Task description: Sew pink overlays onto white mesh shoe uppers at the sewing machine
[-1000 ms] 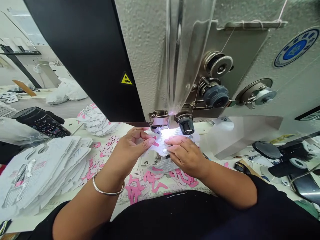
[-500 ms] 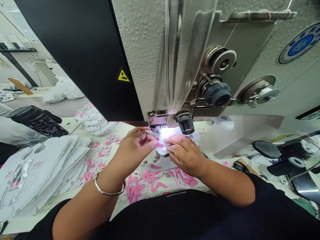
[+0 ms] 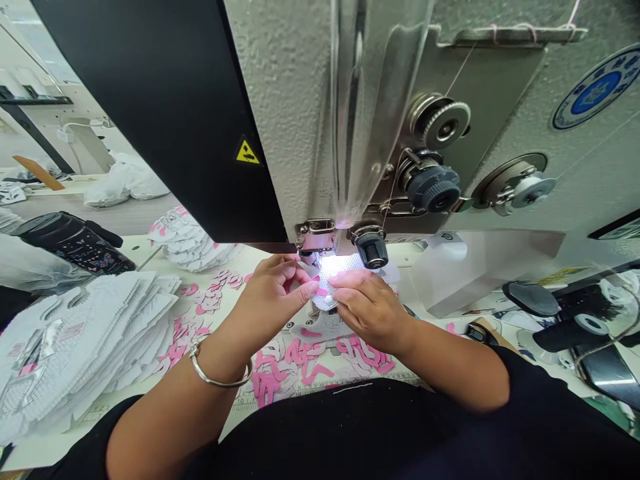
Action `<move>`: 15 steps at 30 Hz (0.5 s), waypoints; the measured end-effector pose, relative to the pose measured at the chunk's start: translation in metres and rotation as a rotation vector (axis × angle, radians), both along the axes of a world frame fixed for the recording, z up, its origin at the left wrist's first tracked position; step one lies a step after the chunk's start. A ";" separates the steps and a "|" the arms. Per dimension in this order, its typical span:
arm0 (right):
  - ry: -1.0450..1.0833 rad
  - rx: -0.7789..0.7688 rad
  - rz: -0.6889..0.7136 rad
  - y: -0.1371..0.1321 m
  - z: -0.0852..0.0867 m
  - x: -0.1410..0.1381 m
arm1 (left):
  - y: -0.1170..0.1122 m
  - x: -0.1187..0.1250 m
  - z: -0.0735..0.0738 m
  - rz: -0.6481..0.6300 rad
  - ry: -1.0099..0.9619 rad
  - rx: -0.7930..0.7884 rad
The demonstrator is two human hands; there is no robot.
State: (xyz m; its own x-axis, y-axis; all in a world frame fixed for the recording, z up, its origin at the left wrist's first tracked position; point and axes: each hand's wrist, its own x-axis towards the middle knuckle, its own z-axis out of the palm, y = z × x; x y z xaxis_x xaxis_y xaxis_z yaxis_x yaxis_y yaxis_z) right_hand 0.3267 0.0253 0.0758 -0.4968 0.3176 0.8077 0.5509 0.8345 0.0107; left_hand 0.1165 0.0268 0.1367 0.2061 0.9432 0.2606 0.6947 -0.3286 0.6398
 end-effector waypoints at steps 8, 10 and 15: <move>-0.002 0.013 -0.002 0.000 0.001 0.001 | 0.000 0.002 0.001 -0.019 -0.044 0.010; -0.001 0.003 -0.003 -0.001 0.002 0.001 | 0.000 0.001 0.000 -0.037 -0.081 -0.026; -0.001 0.005 -0.008 -0.001 0.003 0.001 | 0.000 -0.001 -0.002 -0.051 -0.124 -0.034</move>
State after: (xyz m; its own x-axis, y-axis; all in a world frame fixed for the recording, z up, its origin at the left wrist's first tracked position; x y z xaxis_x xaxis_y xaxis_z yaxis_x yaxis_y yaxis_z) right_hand 0.3276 0.0243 0.0791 -0.4948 0.3174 0.8090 0.5574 0.8301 0.0153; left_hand 0.1155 0.0267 0.1344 0.2223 0.9410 0.2549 0.5924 -0.3381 0.7313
